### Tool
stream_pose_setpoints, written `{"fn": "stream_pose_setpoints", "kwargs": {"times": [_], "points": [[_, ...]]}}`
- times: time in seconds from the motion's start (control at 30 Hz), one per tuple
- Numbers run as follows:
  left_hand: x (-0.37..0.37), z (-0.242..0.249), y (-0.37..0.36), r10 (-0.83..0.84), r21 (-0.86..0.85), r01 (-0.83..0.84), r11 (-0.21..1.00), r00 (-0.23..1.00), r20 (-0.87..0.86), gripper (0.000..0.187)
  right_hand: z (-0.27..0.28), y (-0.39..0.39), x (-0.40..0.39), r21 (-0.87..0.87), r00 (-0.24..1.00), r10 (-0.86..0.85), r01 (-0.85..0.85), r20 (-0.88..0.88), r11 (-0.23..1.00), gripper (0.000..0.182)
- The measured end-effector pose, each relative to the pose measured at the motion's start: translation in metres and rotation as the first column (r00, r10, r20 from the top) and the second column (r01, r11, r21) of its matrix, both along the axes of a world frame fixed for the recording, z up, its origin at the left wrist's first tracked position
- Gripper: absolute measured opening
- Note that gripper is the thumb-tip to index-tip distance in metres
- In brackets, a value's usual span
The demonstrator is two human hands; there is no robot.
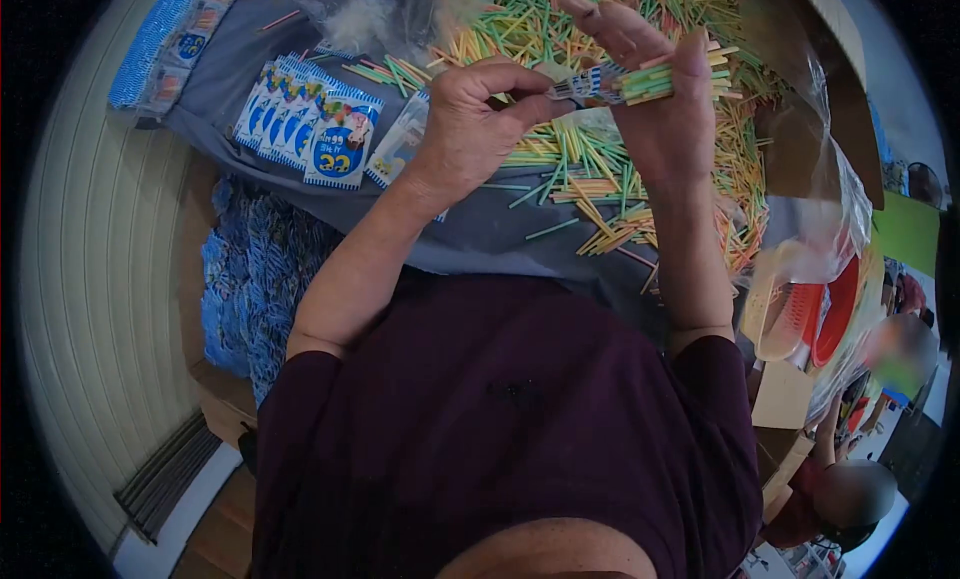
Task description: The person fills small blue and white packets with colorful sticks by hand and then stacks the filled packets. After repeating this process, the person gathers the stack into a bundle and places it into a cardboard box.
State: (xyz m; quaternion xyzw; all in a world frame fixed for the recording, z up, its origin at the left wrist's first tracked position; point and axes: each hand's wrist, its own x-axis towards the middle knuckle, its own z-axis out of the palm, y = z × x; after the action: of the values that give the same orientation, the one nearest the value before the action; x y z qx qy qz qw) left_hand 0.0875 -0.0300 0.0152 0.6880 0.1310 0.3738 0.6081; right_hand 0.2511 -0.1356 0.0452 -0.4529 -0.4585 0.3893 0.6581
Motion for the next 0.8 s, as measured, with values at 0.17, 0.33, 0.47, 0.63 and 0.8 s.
{"fn": "stream_pose_setpoints", "kwargs": {"times": [0.17,0.33,0.47,0.63,0.8], "points": [[0.003,-0.005,-0.004,-0.039,-0.037,0.039,0.999,0.999,0.008,0.012,0.012,0.003,-0.011,0.028,0.995,0.051,-0.049,-0.082,0.998,0.070],[0.002,0.003,-0.001,-0.043,0.172,0.054,0.984,0.997,-0.067,0.012,0.023,0.005,-0.019,-0.162,0.999,-0.042,0.046,0.030,0.986,0.066],[0.005,0.003,0.009,0.064,0.585,-0.062,0.809,0.998,0.019,0.013,0.028,0.011,-0.022,-0.291,0.987,-0.090,0.126,0.133,0.948,0.064],[0.007,-0.006,0.012,0.081,0.586,-0.129,0.800,0.991,0.109,0.014,0.022,0.020,0.000,-0.242,1.000,-0.019,0.021,0.012,0.970,0.061],[0.000,-0.003,0.010,0.005,0.332,-0.001,0.943,1.000,-0.014,0.011,0.028,0.022,-0.007,-0.342,0.998,-0.049,0.063,0.048,0.938,0.059]]}}
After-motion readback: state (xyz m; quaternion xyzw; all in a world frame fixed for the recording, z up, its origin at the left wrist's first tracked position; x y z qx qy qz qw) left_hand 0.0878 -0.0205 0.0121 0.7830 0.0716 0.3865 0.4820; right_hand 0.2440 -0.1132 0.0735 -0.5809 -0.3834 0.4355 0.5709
